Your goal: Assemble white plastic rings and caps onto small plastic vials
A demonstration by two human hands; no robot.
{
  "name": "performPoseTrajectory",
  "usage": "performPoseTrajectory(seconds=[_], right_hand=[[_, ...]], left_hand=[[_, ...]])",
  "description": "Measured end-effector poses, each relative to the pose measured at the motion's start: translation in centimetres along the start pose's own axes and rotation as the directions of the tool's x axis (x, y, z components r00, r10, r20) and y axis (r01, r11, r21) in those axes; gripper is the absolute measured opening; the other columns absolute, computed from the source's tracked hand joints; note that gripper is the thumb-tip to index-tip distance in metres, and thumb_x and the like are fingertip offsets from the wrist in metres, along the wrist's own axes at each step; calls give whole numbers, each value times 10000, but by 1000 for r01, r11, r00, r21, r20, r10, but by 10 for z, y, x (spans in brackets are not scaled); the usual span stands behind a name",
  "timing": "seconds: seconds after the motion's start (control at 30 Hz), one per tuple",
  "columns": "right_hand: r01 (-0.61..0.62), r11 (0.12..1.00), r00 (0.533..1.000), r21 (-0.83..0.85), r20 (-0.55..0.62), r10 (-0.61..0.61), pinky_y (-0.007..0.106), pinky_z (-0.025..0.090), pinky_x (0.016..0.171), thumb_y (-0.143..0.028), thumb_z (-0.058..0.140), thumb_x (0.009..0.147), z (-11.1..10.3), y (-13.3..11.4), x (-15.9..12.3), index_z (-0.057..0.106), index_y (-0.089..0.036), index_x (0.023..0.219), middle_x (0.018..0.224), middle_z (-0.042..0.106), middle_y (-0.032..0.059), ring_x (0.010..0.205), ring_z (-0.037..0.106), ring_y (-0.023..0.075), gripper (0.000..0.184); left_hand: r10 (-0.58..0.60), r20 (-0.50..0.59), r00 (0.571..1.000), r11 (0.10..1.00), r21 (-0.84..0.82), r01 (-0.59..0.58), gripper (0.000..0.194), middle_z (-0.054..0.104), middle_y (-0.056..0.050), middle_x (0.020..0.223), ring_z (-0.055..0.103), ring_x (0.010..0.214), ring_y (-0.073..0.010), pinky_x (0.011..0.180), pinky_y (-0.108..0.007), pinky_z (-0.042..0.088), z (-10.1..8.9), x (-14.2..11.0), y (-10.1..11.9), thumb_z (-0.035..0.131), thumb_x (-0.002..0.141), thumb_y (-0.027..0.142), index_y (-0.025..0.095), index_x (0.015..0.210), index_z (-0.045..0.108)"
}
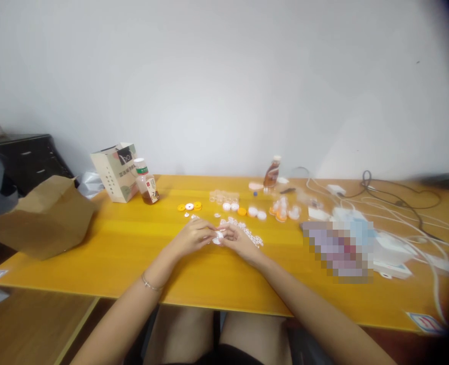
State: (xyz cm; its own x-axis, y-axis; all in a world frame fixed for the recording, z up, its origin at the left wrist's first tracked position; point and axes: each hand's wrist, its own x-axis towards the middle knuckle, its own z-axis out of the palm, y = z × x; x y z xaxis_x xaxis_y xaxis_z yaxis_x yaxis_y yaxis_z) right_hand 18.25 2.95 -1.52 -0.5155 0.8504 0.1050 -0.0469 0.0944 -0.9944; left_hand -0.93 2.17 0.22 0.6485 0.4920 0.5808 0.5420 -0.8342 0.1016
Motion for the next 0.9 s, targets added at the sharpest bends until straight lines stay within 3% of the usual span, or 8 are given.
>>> performPoseTrajectory(seconds=[0.47,0.9], right_hand=[[3,996,999,85,-36,0,305,422,733,-262,662,623,0,-1,-2,453,-236,890,685,610,-38,685,590,137,340],[129,990,992,54,-10,-129,309,435,770,-299,652,651,0,-1,0,534,-197,774,827,634,17,781,592,151,198]], left_hand=[[30,86,996,994,104,-39,205,598,-76,1003,547,888,-163,807,-302,408,-2,-2,9,438,817,231,186,953,584],[-28,40,999,995,-99,31,197,566,-84,1050,555,922,-141,813,-248,447,-3,-2,9,447,796,192,170,931,588]])
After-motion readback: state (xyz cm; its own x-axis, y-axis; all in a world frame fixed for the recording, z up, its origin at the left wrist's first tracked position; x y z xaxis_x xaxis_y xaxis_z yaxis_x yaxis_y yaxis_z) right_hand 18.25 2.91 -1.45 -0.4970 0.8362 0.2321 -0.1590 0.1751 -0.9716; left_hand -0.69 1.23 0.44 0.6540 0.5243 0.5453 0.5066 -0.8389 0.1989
